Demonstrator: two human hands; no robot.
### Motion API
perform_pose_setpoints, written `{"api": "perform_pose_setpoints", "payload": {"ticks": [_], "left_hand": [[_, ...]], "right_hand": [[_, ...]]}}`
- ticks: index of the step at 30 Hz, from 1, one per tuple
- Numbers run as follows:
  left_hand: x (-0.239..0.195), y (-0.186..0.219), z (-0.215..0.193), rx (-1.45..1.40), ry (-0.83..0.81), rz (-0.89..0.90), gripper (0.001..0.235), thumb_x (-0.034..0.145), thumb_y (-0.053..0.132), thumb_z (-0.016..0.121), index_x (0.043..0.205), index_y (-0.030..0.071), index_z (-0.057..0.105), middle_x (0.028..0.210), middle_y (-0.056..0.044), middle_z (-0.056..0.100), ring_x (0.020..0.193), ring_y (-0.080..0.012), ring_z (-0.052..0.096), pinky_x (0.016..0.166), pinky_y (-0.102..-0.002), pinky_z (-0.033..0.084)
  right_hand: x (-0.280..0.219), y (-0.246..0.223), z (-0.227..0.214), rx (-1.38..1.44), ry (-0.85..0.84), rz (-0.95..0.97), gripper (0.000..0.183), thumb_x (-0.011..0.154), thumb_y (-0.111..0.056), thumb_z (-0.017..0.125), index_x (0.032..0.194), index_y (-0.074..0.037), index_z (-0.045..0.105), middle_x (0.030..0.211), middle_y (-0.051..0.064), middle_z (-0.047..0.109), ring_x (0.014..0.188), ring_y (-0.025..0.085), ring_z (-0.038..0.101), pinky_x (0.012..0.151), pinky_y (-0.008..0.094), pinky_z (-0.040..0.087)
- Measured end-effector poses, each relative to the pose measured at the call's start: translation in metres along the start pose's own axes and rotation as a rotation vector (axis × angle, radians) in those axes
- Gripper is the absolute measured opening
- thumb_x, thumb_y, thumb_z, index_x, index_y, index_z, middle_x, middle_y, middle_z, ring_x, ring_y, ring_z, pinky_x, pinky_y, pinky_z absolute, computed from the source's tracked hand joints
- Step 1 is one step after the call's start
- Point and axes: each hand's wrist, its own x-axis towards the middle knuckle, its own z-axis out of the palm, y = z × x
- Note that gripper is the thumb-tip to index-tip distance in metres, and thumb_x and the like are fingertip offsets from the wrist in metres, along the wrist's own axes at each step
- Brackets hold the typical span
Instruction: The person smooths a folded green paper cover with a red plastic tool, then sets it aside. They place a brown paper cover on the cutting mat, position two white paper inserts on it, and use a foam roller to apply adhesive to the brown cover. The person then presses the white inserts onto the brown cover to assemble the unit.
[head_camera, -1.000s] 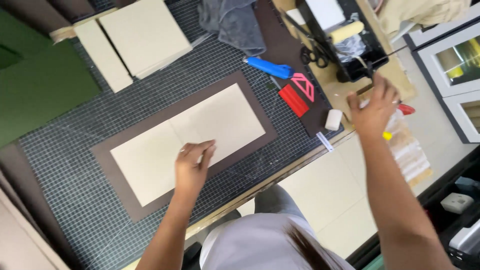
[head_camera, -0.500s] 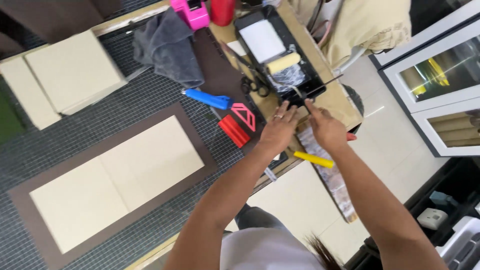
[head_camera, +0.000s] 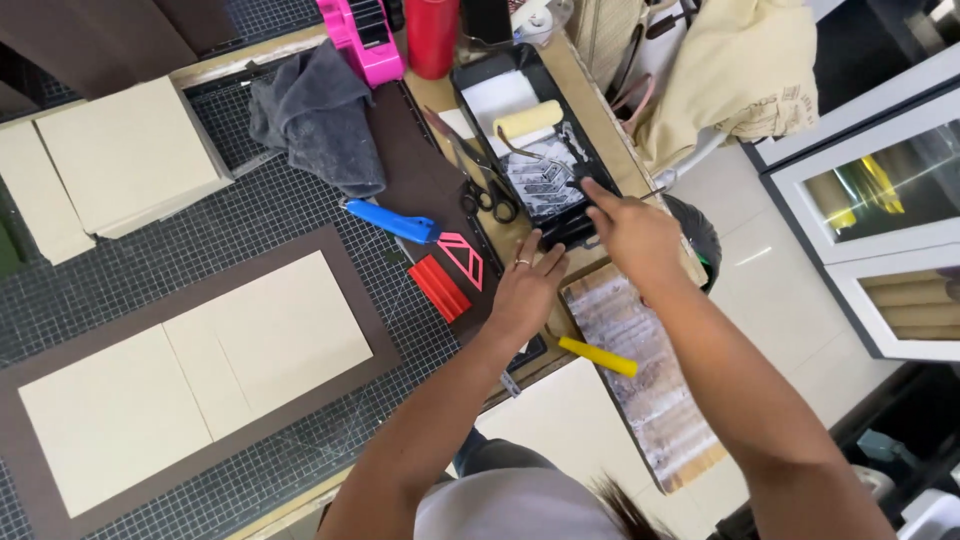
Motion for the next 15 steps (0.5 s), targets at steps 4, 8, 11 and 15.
{"api": "perform_pose_setpoints", "payload": {"ticks": [4, 8, 11, 15], "left_hand": [[-0.001, 0.0, 0.004, 0.047, -0.001, -0.008, 0.043, 0.098, 0.012, 0.063, 0.141, 0.01, 0.06, 0.148, -0.007, 0.058, 0.152, -0.0378, 0.032, 0.124, -0.057, 0.027], [-0.001, 0.001, 0.003, 0.079, -0.008, -0.028, 0.043, 0.098, 0.013, 0.061, 0.141, 0.016, 0.061, 0.147, -0.001, 0.059, 0.152, -0.0359, 0.033, 0.123, -0.057, 0.03], [0.0, 0.003, -0.004, 0.087, 0.005, -0.034, 0.039, 0.1, 0.015, 0.061, 0.139, 0.017, 0.064, 0.145, 0.0, 0.061, 0.151, -0.0345, 0.036, 0.122, -0.057, 0.03], [0.001, 0.003, 0.005, 0.108, 0.026, -0.041, 0.039, 0.098, 0.017, 0.065, 0.136, 0.016, 0.065, 0.144, 0.0, 0.062, 0.151, -0.036, 0.035, 0.12, -0.058, 0.032]], "right_hand": [[0.033, -0.011, 0.032, -0.115, 0.068, -0.056, 0.038, 0.104, -0.044, 0.056, 0.142, -0.042, 0.063, 0.078, 0.007, 0.072, 0.073, 0.026, 0.077, 0.064, 0.041, 0.062], [0.037, -0.011, 0.021, -0.057, -0.084, -0.036, 0.041, 0.106, -0.041, 0.052, 0.146, -0.041, 0.059, 0.086, 0.011, 0.073, 0.083, 0.032, 0.077, 0.069, 0.047, 0.063], [0.02, -0.01, -0.022, -0.066, -0.12, -0.022, 0.041, 0.106, -0.042, 0.051, 0.146, -0.041, 0.059, 0.09, 0.013, 0.074, 0.087, 0.034, 0.077, 0.074, 0.049, 0.062], [-0.011, -0.008, -0.091, -0.157, -0.356, 0.072, 0.036, 0.102, -0.042, 0.051, 0.133, -0.05, 0.067, 0.095, 0.009, 0.081, 0.096, 0.033, 0.078, 0.083, 0.047, 0.061]]}}
